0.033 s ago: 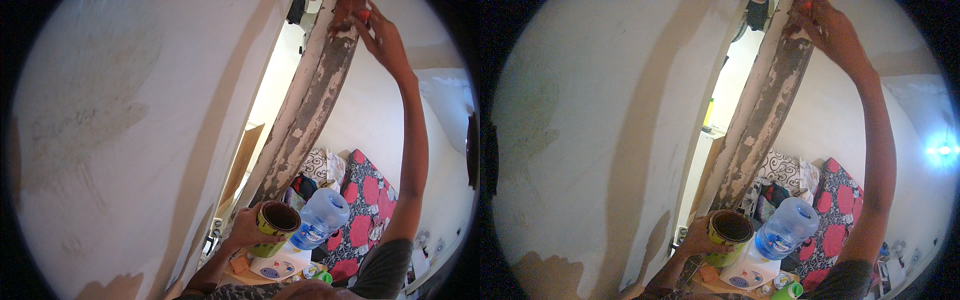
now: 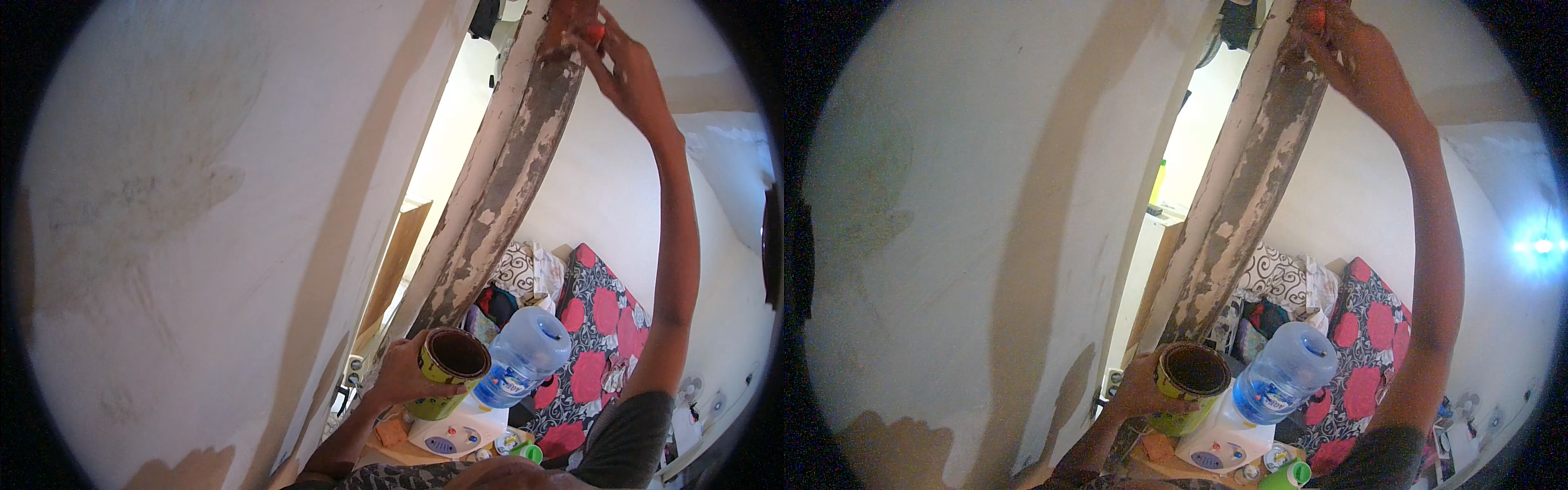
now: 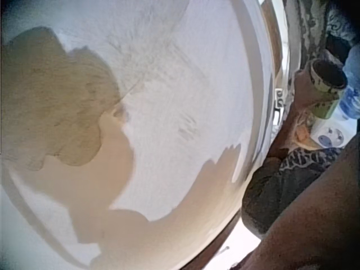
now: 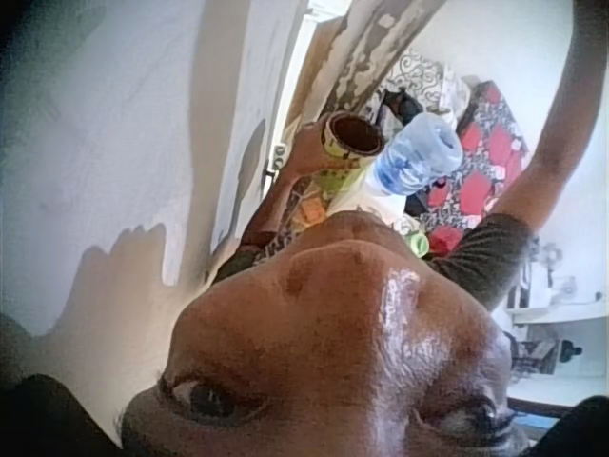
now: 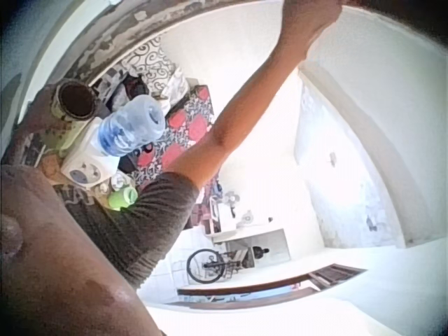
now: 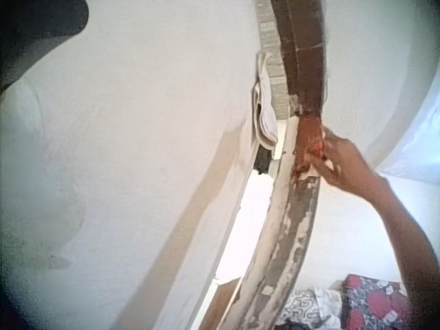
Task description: The person paints a door frame by dipping a brush into a can of paint and applying it to the wood surface.
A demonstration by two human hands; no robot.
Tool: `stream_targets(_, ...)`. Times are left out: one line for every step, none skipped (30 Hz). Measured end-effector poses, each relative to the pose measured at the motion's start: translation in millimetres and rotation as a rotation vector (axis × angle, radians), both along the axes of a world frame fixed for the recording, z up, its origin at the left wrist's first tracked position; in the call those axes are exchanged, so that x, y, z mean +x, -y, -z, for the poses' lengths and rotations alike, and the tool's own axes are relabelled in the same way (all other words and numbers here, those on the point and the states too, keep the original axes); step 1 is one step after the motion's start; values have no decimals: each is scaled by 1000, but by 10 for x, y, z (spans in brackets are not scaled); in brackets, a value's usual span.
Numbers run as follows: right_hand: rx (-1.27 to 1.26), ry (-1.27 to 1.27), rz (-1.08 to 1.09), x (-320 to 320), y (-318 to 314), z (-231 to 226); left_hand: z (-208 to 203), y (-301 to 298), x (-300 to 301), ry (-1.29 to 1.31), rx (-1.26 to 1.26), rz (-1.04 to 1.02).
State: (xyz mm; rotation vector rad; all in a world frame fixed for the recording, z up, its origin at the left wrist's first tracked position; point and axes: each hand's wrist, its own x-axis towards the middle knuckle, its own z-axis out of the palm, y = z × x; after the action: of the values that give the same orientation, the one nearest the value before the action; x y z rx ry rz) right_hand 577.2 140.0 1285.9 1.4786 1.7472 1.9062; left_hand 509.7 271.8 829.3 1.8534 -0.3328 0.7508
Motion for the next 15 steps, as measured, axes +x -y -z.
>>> stream_targets(-26, -101, 44, -24, 42, 108, 8, 18, 15, -5, -11, 12)
stream_targets(-58, -67, 48, 7, 63, 104, 12, 33, 28, -7, -32, 31)
stream_targets(-85, -34, 45, 17, 81, 100, 7, 31, 29, -9, -47, 43)
stream_targets(-112, 0, 40, 15, 90, 104, 5, 29, 29, -12, -62, 53)
stream_targets(-35, -229, 40, -6, 98, 107, 11, 26, 35, -10, -57, 62)
stream_targets(59, -269, 112, -49, 66, 69, 15, 19, 47, -6, -52, 69)
stream_targets(152, -310, 183, -75, 26, 9, 14, 9, 50, -3, -46, 74)
stream_targets(245, -352, 251, -109, -12, -26, 4, -5, 34, -16, -27, 54)
stream_targets(109, -214, 36, -191, -30, -19, -4, 18, 32, -23, -14, 56)
stream_targets(96, -143, 30, -223, -30, -84, -11, 37, 29, -30, -2, 56)
stream_targets(82, -72, 23, -235, -49, -188, -23, 53, 25, -12, -4, 63)
stream_targets(70, -14, -4, -202, -85, -222, -28, 48, 20, -7, -4, 50)
stream_targets(67, -36, -47, -168, -108, -221, -25, 45, 22, 0, -4, 37)
stream_targets(114, -2, -27, -112, -142, -182, -13, 45, 32, -6, -4, 37)
stream_targets(160, 36, -1, -59, -172, -118, -7, 50, 38, -8, -5, 42)
